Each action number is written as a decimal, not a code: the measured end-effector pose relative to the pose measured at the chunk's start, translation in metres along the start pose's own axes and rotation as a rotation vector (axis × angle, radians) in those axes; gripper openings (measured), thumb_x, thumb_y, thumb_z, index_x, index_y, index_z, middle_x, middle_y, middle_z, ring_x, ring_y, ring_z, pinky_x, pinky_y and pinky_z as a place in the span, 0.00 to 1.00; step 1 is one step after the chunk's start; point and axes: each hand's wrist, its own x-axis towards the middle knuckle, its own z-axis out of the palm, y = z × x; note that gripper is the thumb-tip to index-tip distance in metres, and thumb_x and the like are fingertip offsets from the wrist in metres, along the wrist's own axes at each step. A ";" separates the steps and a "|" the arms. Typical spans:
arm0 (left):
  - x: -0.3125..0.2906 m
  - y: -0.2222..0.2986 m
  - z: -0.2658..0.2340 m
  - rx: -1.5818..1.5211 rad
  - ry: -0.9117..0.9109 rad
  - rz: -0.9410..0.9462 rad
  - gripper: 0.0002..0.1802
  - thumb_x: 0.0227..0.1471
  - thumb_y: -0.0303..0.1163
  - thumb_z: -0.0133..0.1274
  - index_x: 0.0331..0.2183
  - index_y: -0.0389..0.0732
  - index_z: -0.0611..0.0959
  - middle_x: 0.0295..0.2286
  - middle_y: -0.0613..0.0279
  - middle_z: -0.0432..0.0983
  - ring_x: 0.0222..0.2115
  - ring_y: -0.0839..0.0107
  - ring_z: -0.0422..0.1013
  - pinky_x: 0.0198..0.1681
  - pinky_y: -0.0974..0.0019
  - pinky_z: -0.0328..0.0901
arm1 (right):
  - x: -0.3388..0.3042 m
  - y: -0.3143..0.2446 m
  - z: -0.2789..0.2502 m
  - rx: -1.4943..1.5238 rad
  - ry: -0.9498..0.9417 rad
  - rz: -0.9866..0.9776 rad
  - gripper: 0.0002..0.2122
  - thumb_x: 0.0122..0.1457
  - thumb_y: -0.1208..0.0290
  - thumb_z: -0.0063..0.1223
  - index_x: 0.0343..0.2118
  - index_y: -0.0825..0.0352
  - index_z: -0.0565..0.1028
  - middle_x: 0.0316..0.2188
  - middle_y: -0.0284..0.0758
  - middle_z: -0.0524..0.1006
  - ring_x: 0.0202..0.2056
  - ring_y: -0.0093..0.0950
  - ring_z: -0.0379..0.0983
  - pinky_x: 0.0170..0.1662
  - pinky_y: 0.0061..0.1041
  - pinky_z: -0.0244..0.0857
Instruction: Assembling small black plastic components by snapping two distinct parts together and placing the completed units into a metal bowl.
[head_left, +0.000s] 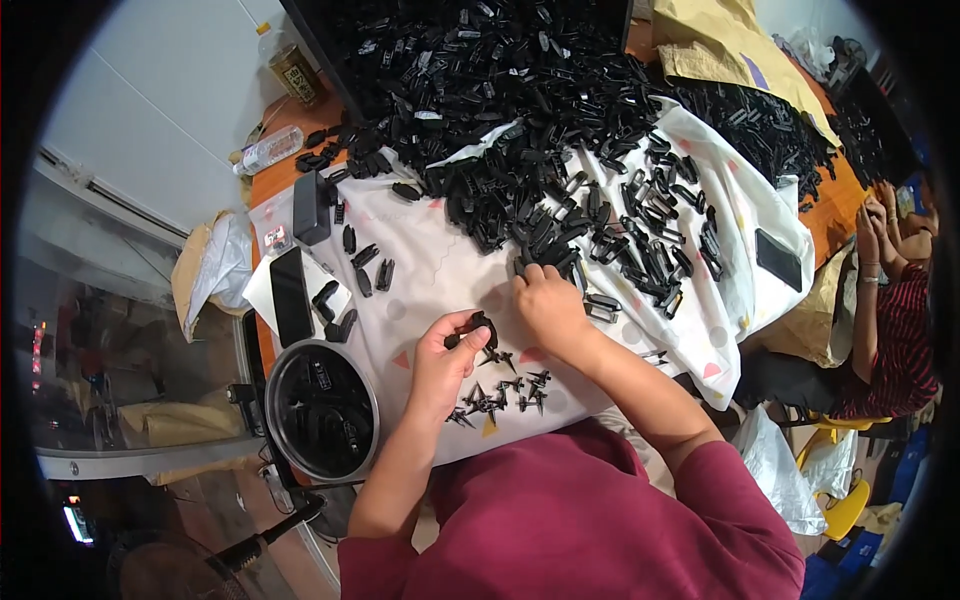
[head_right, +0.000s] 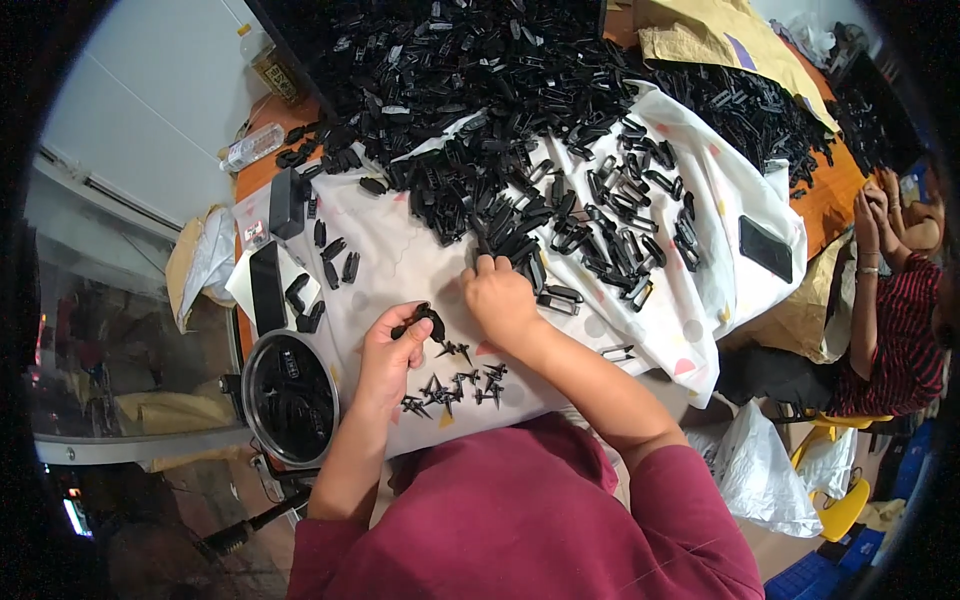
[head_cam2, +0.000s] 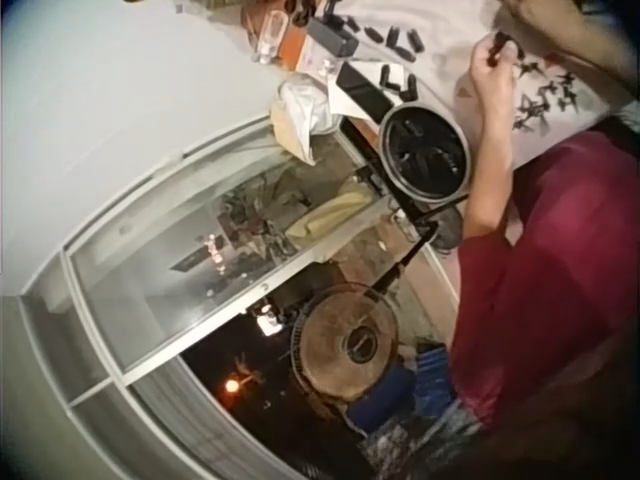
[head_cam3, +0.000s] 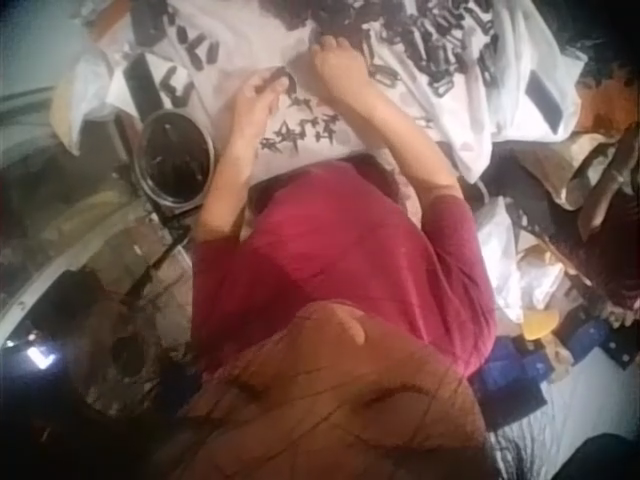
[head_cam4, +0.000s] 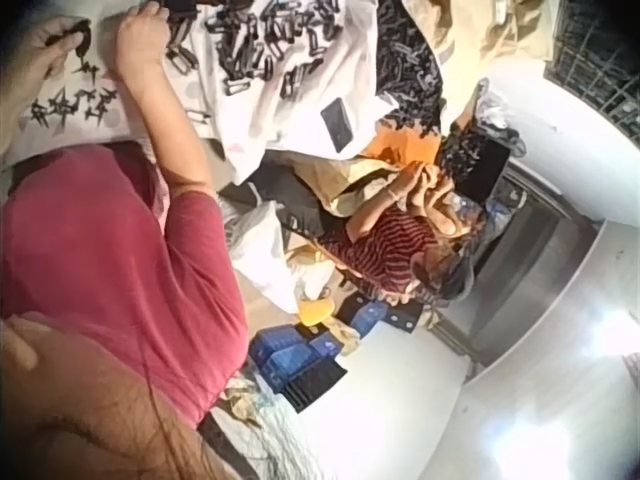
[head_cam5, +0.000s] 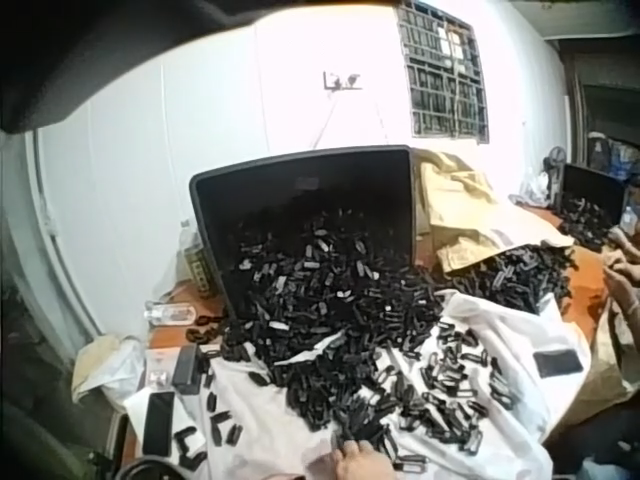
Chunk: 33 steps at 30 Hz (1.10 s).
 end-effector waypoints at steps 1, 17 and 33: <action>0.000 0.000 0.000 0.009 -0.018 0.018 0.16 0.44 0.28 0.57 0.39 0.36 0.75 0.24 0.71 0.69 0.15 0.88 0.53 0.15 0.82 0.49 | 0.001 0.000 0.000 -0.039 -0.044 -0.021 0.08 0.41 0.72 0.51 0.27 0.66 0.71 0.28 0.36 0.69 0.31 0.30 0.67 0.27 0.23 0.66; -0.009 0.010 0.011 -0.014 0.002 0.173 0.18 0.42 0.28 0.59 0.39 0.37 0.76 0.25 0.71 0.70 0.18 0.86 0.57 0.18 0.82 0.52 | -0.017 0.005 -0.033 1.824 0.007 0.148 0.11 0.51 0.83 0.48 0.40 0.73 0.70 0.35 0.36 0.69 0.34 0.25 0.72 0.31 0.20 0.71; -0.015 0.024 0.004 0.770 -0.058 0.696 0.15 0.42 0.25 0.58 0.37 0.35 0.78 0.29 0.66 0.74 0.29 0.80 0.68 0.31 0.76 0.63 | -0.035 0.004 -0.065 0.710 0.330 -0.267 0.19 0.38 0.84 0.57 0.38 0.64 0.75 0.29 0.35 0.71 0.25 0.29 0.70 0.24 0.23 0.66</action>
